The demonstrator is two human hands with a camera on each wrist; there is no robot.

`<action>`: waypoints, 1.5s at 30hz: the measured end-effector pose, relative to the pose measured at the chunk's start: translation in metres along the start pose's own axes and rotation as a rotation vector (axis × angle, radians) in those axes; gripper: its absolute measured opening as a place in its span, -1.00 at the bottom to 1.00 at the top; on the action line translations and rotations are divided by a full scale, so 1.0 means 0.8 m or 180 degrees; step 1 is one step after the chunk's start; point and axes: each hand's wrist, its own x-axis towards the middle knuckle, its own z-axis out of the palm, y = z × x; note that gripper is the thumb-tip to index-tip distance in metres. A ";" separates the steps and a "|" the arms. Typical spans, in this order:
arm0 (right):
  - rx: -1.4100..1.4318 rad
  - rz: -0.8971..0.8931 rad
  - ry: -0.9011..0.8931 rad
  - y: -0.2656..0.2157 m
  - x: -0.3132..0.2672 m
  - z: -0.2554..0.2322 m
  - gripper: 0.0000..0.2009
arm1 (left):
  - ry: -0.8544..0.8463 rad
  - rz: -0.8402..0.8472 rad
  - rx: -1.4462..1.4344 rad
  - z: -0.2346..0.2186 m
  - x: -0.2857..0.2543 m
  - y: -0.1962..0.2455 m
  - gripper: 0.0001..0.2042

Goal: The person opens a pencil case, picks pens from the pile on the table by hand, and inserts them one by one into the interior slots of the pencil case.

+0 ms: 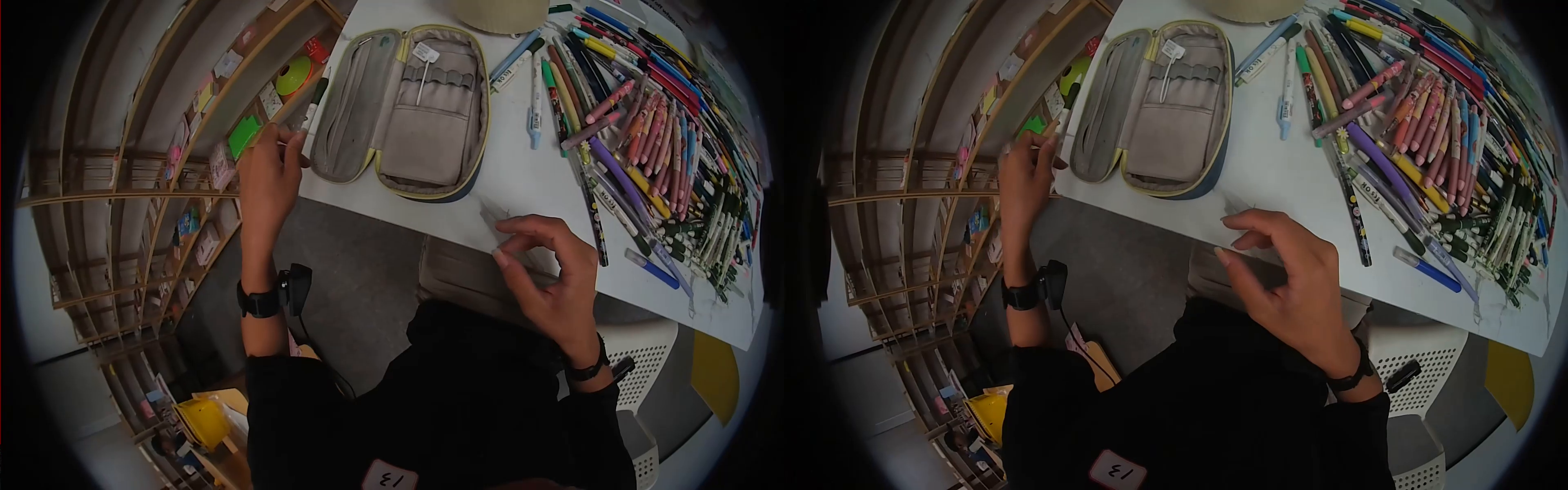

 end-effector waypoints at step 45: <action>-0.1421 -0.0504 -0.0297 0.042 0.040 0.063 -0.51 | -0.0479 0.0076 -0.1143 0.071 0.054 -0.045 -0.82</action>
